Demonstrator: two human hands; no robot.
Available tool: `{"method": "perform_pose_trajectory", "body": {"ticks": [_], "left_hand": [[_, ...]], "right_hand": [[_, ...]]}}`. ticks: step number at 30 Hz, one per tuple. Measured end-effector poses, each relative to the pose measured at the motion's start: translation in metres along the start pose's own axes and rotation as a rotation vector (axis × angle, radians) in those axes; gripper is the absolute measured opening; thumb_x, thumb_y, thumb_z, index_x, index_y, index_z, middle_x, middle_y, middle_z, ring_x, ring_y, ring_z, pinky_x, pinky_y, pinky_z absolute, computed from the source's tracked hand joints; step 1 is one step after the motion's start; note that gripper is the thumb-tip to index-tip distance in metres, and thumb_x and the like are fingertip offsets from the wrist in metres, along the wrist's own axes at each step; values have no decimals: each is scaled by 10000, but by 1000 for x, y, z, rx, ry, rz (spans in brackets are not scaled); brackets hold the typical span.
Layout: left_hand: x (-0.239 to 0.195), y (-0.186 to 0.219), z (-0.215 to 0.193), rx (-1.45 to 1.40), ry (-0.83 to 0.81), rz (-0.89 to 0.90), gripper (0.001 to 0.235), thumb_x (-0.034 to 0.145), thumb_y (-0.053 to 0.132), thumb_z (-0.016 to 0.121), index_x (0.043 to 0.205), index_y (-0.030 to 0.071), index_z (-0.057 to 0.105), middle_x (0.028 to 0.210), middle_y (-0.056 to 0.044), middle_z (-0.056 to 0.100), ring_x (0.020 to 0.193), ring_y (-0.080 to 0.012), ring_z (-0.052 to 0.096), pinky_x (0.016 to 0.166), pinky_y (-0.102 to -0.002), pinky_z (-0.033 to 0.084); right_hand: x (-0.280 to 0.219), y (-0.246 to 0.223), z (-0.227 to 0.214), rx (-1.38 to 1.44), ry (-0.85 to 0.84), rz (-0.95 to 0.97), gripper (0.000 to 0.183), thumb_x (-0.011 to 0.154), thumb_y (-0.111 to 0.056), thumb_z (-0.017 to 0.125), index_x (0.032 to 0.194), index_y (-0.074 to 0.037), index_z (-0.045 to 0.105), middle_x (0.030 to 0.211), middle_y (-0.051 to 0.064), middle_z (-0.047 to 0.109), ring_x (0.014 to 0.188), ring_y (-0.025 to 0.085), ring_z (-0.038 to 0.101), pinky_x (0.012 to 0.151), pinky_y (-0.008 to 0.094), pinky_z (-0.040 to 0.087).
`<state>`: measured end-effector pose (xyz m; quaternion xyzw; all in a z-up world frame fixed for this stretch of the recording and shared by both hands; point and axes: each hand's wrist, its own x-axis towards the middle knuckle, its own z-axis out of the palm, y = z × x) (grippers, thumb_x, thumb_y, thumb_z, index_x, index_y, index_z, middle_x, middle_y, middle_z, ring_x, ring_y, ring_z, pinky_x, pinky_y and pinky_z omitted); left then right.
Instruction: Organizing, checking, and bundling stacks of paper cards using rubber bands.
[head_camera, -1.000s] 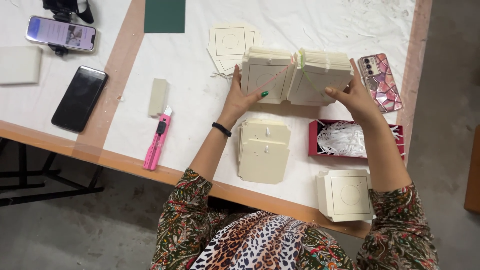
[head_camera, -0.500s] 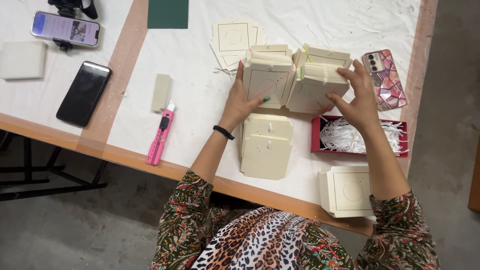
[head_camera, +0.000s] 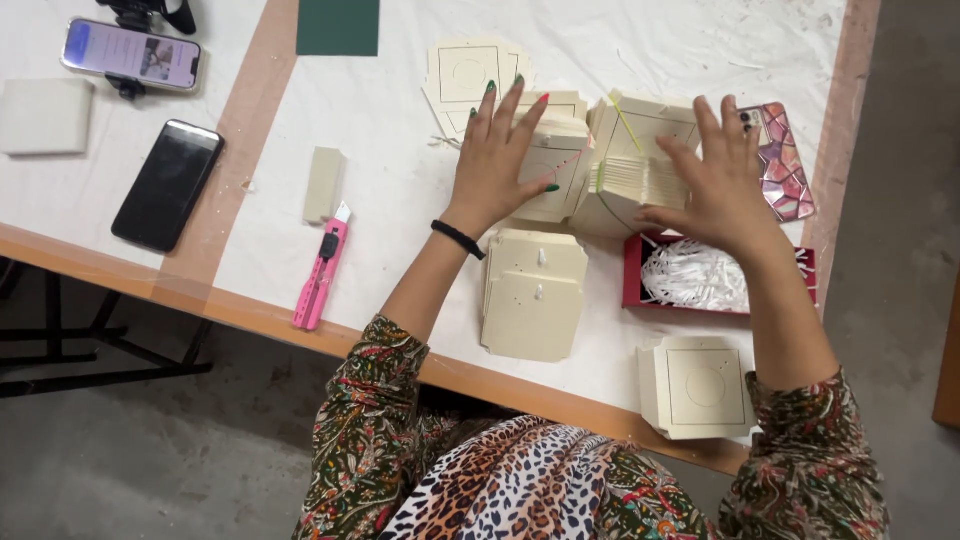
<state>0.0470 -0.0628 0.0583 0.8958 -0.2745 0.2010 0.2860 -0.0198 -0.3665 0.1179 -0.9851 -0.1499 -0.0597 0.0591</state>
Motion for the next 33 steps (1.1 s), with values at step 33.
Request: {"method": "perform_pose_trajectory", "body": {"ticks": [33], "left_hand": [[16, 10, 5, 165, -420, -60, 1046, 692, 602, 855, 1526, 124, 446, 1529, -119, 506, 1445, -341, 409, 1188, -578, 327]], "right_hand": [[45, 13, -5, -2, -444, 4, 1550, 459, -729, 825, 1651, -192, -9, 1693, 160, -11, 1547, 336, -43, 1199, 563, 39]]}}
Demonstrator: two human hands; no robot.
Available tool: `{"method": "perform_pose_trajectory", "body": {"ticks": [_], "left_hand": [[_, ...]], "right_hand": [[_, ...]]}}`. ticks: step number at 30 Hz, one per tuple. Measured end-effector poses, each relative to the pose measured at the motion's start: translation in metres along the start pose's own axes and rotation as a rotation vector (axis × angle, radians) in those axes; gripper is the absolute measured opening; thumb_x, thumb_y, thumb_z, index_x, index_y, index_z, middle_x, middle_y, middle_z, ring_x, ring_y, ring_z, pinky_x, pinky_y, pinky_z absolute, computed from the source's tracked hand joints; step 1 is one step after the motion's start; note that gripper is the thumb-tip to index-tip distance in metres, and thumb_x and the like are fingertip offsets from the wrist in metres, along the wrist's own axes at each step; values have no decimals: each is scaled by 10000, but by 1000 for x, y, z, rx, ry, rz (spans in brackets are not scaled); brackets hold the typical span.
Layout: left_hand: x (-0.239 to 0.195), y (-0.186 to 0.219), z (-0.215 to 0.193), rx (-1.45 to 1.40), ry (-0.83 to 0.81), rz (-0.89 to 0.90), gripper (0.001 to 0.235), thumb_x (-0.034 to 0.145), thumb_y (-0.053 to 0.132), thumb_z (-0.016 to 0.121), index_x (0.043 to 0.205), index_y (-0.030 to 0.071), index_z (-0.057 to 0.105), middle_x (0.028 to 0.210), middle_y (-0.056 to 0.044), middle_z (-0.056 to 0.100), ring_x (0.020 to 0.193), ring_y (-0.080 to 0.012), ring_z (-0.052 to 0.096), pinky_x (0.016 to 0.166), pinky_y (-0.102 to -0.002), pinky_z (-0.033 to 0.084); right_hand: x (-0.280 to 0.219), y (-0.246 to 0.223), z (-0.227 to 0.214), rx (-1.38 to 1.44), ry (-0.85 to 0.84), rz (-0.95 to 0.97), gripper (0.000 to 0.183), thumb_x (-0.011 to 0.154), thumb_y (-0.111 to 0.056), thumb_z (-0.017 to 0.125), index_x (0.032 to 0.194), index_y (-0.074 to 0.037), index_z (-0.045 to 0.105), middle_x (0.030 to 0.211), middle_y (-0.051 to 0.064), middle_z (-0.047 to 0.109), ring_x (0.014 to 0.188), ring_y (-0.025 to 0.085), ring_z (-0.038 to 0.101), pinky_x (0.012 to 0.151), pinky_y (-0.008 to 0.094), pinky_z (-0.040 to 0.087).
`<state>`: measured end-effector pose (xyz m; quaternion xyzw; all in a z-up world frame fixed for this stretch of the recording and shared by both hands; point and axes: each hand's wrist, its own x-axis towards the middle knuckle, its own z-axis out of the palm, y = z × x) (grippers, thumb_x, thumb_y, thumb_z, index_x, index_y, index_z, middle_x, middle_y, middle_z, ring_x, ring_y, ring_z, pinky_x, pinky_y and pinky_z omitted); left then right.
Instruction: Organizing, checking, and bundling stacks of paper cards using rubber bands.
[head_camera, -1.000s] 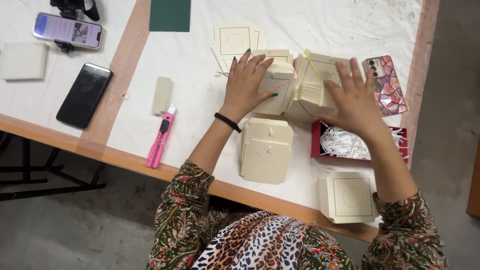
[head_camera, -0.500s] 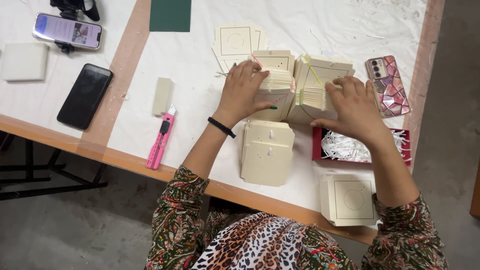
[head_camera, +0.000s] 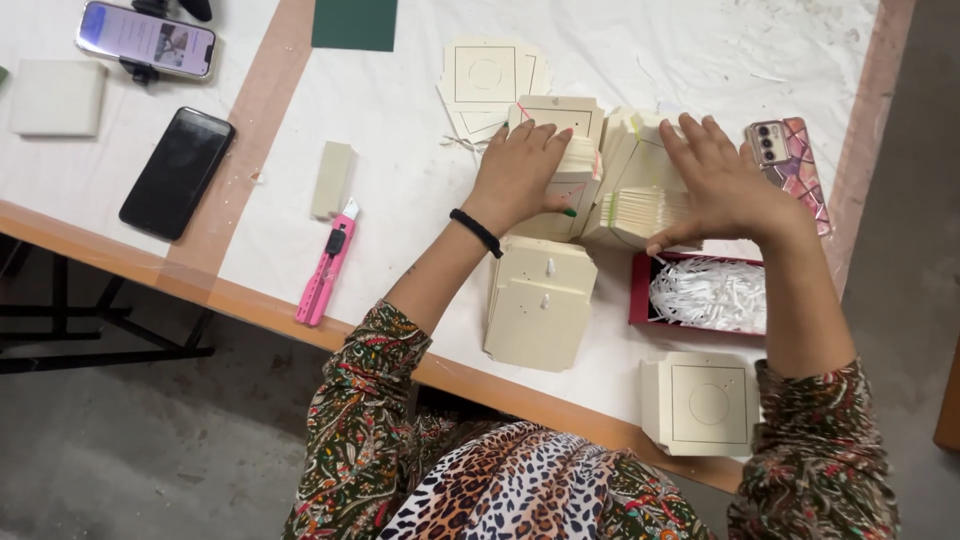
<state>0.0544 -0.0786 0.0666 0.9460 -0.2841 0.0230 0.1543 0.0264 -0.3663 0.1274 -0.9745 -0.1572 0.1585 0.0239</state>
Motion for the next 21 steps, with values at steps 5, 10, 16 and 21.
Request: {"method": "perform_pose_trajectory", "body": {"ticks": [5, 10, 16, 21], "left_hand": [[-25, -2, -24, 86, 295, 120, 1175, 607, 617, 883, 1538, 148, 344, 1560, -114, 395, 1436, -368, 345, 1142, -614, 282], [-69, -68, 40, -188, 517, 131, 1146, 799, 585, 891, 1640, 150, 244, 1693, -66, 315, 1580, -350, 288, 1324, -480, 294], [-76, -62, 60, -257, 313, -29, 1204, 760, 559, 851, 1608, 48, 166, 1640, -210, 317, 1494, -500, 266, 1231, -521, 261], [-59, -51, 52, -267, 116, -129, 1209, 753, 452, 854, 1628, 79, 108, 1483, -254, 484, 1451, -444, 366, 1217, -531, 265]], "right_hand": [[-4, -8, 12, -52, 55, -2, 1356, 585, -535, 802, 1668, -173, 71, 1703, 195, 68, 1561, 382, 36, 1221, 579, 113], [-13, -37, -1, -185, 95, -7, 1382, 556, -493, 908, 1648, -171, 124, 1668, 192, 147, 1548, 387, 101, 1171, 618, 157], [-10, -33, 16, -85, 321, -148, 1246, 527, -423, 928, 1573, -137, 315, 1524, 228, 383, 1423, 458, 351, 1162, 577, 325], [-9, -27, 22, -115, 423, -150, 1187, 547, -395, 924, 1570, -157, 373, 1533, 229, 397, 1431, 455, 355, 1151, 583, 330]]}}
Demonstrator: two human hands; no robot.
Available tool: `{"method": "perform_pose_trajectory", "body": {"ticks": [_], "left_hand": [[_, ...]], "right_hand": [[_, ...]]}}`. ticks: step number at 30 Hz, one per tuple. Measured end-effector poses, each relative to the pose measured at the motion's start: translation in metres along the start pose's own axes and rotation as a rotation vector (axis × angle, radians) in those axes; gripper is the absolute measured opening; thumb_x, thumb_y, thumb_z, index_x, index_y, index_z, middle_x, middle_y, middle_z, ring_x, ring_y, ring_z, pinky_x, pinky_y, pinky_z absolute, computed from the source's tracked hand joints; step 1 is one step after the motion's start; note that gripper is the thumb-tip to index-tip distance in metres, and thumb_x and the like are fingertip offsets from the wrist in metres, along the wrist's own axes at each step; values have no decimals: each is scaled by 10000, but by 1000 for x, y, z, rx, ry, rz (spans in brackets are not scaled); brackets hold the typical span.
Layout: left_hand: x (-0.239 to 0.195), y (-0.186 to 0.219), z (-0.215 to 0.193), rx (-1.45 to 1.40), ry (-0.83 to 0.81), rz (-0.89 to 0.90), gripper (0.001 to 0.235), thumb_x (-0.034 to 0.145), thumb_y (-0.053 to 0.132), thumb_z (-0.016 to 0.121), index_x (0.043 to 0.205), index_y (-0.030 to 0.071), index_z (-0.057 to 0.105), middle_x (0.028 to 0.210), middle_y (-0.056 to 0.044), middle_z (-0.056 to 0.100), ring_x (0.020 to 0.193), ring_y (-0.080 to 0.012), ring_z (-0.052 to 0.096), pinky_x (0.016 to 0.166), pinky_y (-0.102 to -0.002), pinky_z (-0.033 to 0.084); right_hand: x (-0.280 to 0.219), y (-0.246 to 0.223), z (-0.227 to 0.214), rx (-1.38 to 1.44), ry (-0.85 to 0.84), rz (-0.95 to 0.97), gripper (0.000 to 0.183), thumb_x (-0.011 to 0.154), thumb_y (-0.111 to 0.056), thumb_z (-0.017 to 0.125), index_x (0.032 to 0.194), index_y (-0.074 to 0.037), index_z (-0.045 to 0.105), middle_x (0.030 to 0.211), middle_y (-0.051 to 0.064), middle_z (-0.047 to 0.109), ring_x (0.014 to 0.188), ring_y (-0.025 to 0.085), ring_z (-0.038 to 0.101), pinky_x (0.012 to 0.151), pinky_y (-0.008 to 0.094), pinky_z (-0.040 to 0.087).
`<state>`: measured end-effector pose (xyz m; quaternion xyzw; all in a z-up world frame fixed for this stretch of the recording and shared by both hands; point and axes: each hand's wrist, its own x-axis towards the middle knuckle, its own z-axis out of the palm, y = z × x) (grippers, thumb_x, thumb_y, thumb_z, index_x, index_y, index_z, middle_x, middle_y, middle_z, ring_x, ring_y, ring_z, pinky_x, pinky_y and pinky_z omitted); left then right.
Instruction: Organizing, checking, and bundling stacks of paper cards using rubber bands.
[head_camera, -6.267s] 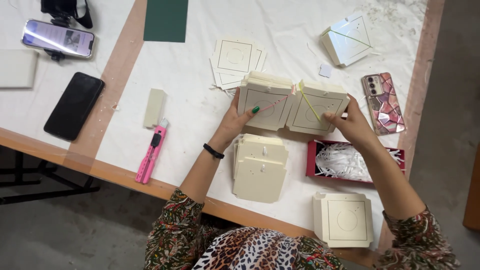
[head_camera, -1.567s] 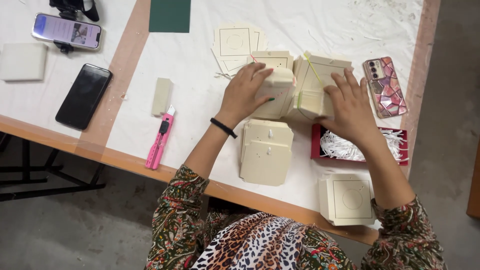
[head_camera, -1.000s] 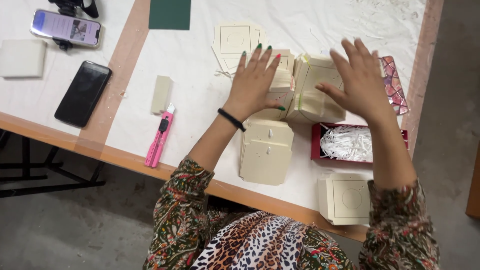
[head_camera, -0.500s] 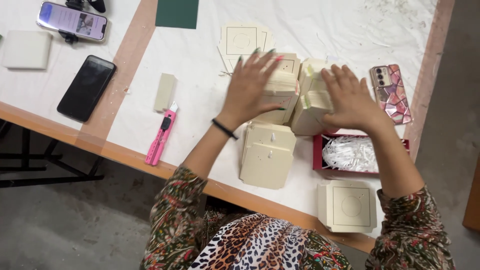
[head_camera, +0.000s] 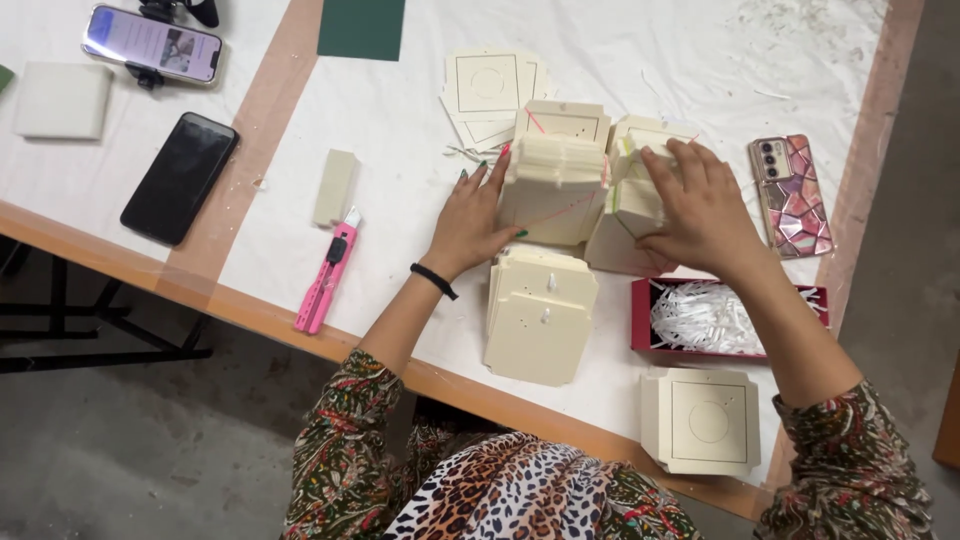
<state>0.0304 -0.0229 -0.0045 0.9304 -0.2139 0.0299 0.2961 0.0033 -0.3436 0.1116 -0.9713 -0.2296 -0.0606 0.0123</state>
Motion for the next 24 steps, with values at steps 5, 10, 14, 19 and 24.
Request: {"method": "perform_pose_trajectory", "body": {"ticks": [5, 10, 14, 19, 24], "left_hand": [[22, -8, 5, -2, 67, 34, 1182, 771, 404, 864, 1622, 82, 109, 1438, -280, 533, 1408, -433, 431, 1192, -526, 290], [36, -17, 9, 6, 84, -13, 1178, 791, 384, 879, 1643, 105, 115, 1450, -263, 522, 1439, -435, 418, 1216, -496, 312], [39, -15, -2, -41, 88, 104, 1324, 693, 434, 911, 1607, 83, 20, 1588, -240, 382, 1456, -485, 292, 1213, -473, 265], [61, -19, -4, -190, 137, 170, 1388, 719, 534, 947, 1602, 86, -26, 1642, -279, 278, 1480, -475, 260, 1219, -471, 245], [87, -27, 10, -738, 36, 105, 1364, 713, 467, 921, 1640, 131, -21, 1547, -214, 488, 1414, -364, 494, 1194, -443, 377]], "right_hand": [[17, 15, 10, 10, 10, 17, 1187, 559, -406, 921, 1583, -166, 369, 1554, 247, 373, 1447, 460, 328, 1159, 594, 318], [26, 19, 6, 17, -58, 69, 1238, 563, -453, 913, 1610, -194, 306, 1610, 252, 300, 1499, 466, 228, 1177, 644, 247], [30, 18, -10, 21, -269, 134, 1434, 477, -634, 901, 1628, -222, 150, 1660, 216, 116, 1537, 421, 38, 1143, 702, 102], [49, 60, -3, 174, -260, 100, 1265, 658, -658, 787, 1655, -188, 167, 1681, 193, 119, 1550, 391, 44, 1171, 677, 75], [113, 50, -18, 513, -92, 160, 586, 1001, -473, 551, 1491, -153, 515, 1565, 118, 501, 1485, 325, 403, 1209, 481, 345]]}}
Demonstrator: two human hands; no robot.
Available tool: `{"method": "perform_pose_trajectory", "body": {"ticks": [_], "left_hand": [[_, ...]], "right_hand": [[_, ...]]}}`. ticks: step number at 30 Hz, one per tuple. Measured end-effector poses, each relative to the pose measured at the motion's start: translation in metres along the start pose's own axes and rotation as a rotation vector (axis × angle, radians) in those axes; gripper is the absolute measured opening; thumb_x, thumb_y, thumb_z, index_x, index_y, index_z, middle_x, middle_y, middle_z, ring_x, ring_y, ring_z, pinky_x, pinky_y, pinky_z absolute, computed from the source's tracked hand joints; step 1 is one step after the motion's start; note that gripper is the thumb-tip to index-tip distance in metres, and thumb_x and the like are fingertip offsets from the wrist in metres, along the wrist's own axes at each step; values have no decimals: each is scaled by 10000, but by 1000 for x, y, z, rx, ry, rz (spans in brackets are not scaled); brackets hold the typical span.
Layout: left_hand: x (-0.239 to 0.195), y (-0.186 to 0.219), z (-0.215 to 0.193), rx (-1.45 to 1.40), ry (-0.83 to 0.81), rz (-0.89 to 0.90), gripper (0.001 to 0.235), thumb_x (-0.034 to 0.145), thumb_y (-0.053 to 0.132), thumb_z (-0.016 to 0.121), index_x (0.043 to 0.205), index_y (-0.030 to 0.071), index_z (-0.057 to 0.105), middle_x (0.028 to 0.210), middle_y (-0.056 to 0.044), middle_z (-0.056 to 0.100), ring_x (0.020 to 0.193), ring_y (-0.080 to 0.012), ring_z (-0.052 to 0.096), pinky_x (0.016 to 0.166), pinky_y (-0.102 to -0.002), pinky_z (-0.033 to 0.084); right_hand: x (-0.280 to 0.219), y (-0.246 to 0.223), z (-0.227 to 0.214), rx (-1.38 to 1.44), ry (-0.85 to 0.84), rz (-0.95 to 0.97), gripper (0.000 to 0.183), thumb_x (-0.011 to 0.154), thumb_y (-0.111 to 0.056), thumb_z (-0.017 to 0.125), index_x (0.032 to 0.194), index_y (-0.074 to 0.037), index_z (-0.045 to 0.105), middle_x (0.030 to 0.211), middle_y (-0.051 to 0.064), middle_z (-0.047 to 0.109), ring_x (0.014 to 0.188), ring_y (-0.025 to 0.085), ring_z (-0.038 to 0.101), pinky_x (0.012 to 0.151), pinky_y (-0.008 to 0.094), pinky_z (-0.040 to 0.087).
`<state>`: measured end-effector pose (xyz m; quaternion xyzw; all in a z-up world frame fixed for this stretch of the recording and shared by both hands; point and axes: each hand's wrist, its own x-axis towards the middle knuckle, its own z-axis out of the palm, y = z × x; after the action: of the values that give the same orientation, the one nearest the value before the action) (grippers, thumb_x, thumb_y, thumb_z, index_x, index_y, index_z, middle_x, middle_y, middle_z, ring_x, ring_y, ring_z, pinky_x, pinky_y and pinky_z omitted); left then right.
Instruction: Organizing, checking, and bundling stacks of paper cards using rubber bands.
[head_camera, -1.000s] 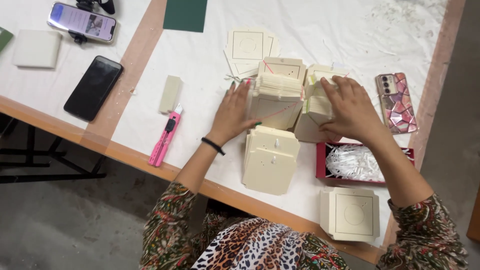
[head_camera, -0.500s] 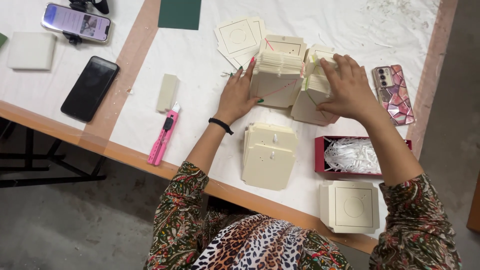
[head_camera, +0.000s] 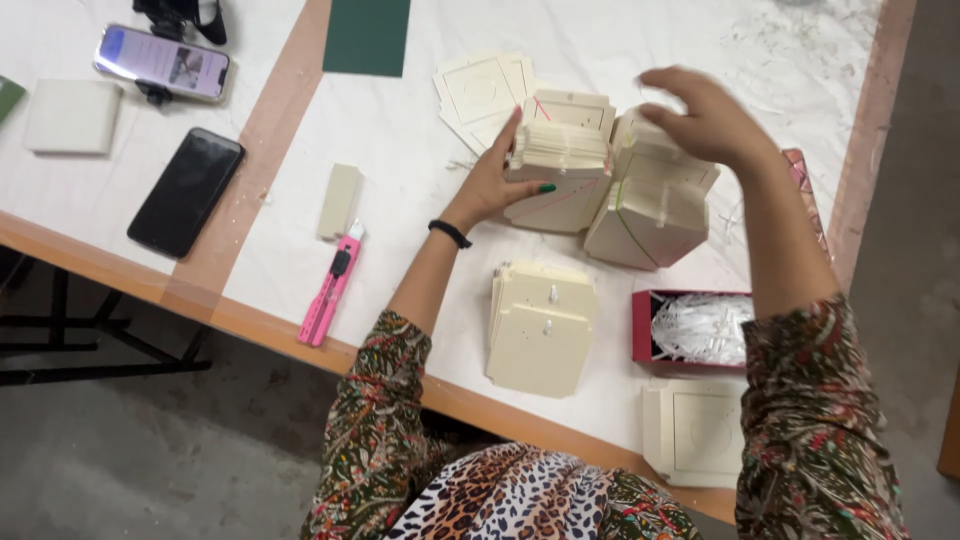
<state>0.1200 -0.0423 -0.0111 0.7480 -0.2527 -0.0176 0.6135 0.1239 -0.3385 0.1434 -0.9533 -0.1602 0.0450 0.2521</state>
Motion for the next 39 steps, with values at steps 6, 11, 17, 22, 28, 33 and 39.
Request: {"method": "perform_pose_trajectory", "body": {"ticks": [6, 11, 17, 22, 28, 33, 39], "left_hand": [[-10, 3, -4, -44, 115, -156, 924, 767, 353, 903, 1546, 140, 453, 1450, -160, 626, 1354, -273, 588, 1095, -389, 492], [-13, 0, -2, -174, 95, -147, 904, 769, 321, 894, 1546, 144, 467, 1456, -141, 625, 1282, -239, 641, 1068, -357, 531], [-10, -16, 15, -287, 178, 37, 1023, 755, 270, 928, 1597, 122, 366, 1420, -162, 634, 1283, -244, 627, 1079, -357, 521], [-16, -22, 26, -405, 332, 8, 1049, 781, 336, 913, 1605, 83, 316, 1390, -169, 635, 1239, -244, 641, 1073, -372, 537], [-14, -14, 25, -200, 398, 79, 1125, 741, 573, 858, 1602, 94, 316, 1337, -170, 647, 1224, -243, 650, 1024, -367, 530], [-5, -28, 27, -347, 417, 54, 1086, 773, 608, 819, 1586, 99, 311, 1387, -149, 559, 1278, -250, 605, 1058, -398, 568], [-10, -30, 26, -271, 389, 146, 976, 860, 579, 823, 1577, 104, 360, 1443, -153, 555, 1366, -270, 555, 1167, -411, 476]], "right_hand": [[48, -15, 29, -100, -188, 87, 427, 1055, -389, 572, 1425, -189, 645, 1454, 114, 632, 1378, 293, 510, 1112, 452, 420], [69, -2, 35, -160, -72, 2, 520, 974, -344, 634, 1452, -153, 561, 1405, 151, 614, 1128, 324, 659, 980, 444, 515], [77, -33, 35, -223, -388, 299, 611, 914, -371, 666, 1470, -171, 508, 1275, 122, 692, 903, 275, 728, 900, 436, 569], [89, -22, 41, -190, -499, 365, 621, 887, -340, 682, 1448, -151, 493, 1229, 121, 716, 912, 289, 707, 855, 466, 575], [112, 6, 55, -100, -500, 254, 615, 853, -277, 728, 1388, -79, 499, 1174, 166, 700, 941, 312, 692, 799, 468, 569], [105, -2, 44, -112, -511, 358, 561, 1030, -494, 464, 1476, -164, 544, 1346, 162, 667, 1250, 383, 606, 1056, 530, 460], [53, 13, 1, -219, -314, 145, 676, 982, -630, 334, 1545, -270, 435, 1562, 6, 459, 1491, 290, 339, 1232, 648, 31]]}}
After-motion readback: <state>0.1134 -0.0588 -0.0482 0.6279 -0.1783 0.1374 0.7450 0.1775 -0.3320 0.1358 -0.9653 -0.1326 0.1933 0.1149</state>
